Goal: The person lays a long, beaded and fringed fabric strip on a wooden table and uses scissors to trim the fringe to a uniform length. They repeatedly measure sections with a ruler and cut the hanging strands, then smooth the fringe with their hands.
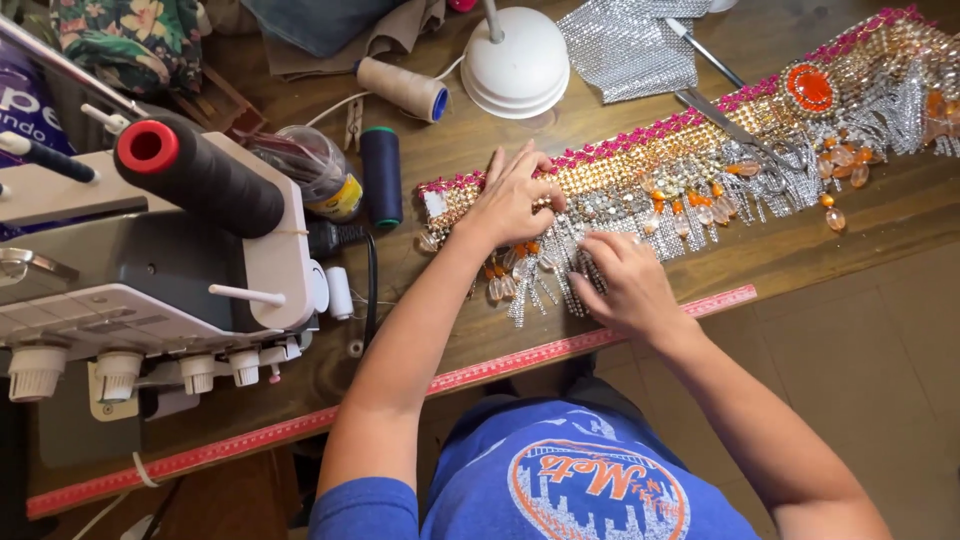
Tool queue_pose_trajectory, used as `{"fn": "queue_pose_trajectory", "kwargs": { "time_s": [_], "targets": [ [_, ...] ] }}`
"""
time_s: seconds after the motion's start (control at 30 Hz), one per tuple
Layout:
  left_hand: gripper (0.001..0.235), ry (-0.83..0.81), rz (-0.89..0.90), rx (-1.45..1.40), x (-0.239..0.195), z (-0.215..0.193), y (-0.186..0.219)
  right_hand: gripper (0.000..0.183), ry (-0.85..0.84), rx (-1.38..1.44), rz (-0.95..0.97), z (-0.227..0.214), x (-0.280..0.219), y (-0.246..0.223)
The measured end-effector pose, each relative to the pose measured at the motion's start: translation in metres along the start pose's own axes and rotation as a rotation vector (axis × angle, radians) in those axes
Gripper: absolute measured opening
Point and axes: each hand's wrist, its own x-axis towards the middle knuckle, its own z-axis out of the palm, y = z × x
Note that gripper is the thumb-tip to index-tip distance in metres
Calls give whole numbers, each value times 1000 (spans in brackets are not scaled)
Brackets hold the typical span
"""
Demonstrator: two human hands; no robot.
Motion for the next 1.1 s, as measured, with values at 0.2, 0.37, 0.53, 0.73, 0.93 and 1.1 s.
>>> {"fn": "queue_pose_trajectory", "kwargs": {
  "time_s": [0.2, 0.37, 0.53, 0.73, 0.93, 1.1],
  "targets": [
    [21, -8, 1, 37, -12, -14, 22, 30, -110, 199, 227, 29, -10, 9],
    [21, -52, 29, 113, -7, -8, 22, 34, -183, 222, 388, 20, -23, 17],
    [21, -101, 8, 130, 0, -7, 18, 34, -342, 283, 522, -5, -8, 8],
    [21, -134, -3, 120, 6, -4, 13, 23, -402, 307, 591, -23, -9, 9],
    [19, -141, 19, 168, 3, -3, 20, 8, -244, 81, 316, -28, -53, -20],
    [19, -113, 71, 257, -8, -13, 39, 18, -244, 43, 320, -41, -63, -24]
  ]
}}
